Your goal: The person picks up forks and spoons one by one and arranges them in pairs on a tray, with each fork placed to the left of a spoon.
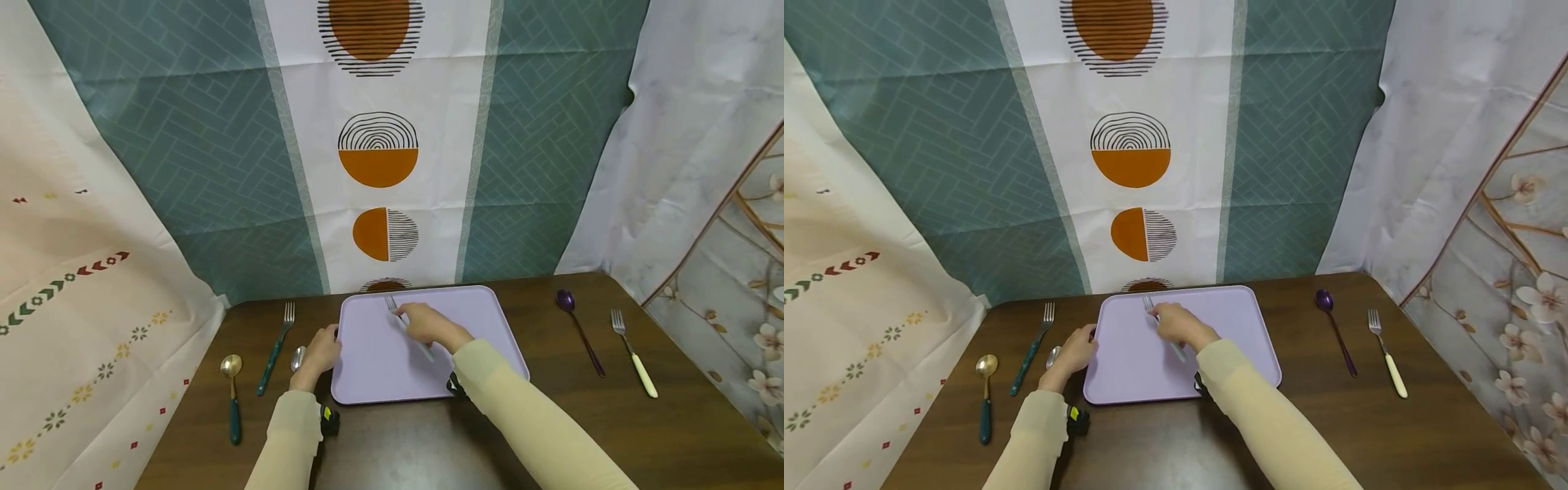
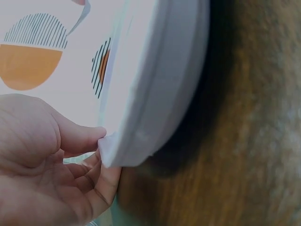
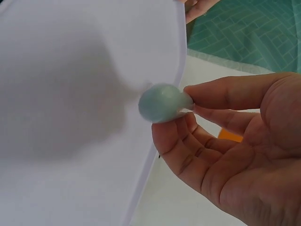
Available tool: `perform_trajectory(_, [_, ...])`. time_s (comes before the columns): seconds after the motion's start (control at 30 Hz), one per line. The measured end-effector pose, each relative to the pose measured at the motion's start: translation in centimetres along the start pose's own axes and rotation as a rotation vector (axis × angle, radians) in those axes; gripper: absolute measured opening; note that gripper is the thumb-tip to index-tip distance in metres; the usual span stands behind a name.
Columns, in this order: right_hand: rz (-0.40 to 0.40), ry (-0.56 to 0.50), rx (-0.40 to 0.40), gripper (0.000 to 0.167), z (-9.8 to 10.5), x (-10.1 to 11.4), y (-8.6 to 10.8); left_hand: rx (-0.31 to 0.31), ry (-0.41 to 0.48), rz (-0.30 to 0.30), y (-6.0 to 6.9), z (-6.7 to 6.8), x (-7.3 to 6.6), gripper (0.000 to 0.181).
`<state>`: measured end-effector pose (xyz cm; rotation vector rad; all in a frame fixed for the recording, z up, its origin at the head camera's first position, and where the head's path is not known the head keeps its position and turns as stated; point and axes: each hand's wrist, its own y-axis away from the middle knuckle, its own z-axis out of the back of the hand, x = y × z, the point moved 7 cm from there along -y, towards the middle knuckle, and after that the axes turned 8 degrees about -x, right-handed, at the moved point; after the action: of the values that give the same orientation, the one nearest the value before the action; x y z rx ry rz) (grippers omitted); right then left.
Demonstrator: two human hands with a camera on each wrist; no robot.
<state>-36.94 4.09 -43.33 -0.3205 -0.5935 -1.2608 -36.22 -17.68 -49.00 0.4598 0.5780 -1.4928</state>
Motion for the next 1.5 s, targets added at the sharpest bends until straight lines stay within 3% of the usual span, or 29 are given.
perform_trajectory(0.37, [0.061, -0.037, 0.018, 0.060, -1.1, 2.0, 0.3, -0.008, -0.016, 0.003, -0.1, -0.2, 0.1, 0.045])
perform_trajectory(0.7, [0.018, -0.045, 0.011, 0.054, -2.4, 2.7, -0.3, -0.010, -0.024, -0.002, -0.3, -0.3, 0.1, 0.046])
perform_trajectory(0.97, [0.031, -0.048, -0.024, 0.050, -3.5, 4.4, -0.9, -0.011, -0.020, -0.010, -0.3, -0.1, 0.3, 0.046])
perform_trajectory(1.27, [0.008, -0.057, -0.047, 0.051, -4.3, 4.0, -1.2, -0.013, -0.031, -0.037, -0.5, -0.1, -0.2, 0.044])
perform_trajectory(1.5, [0.002, -0.036, -0.048, 0.049, -5.5, 3.8, -1.9, -0.007, -0.037, -0.029, -0.3, -0.2, 0.2, 0.045])
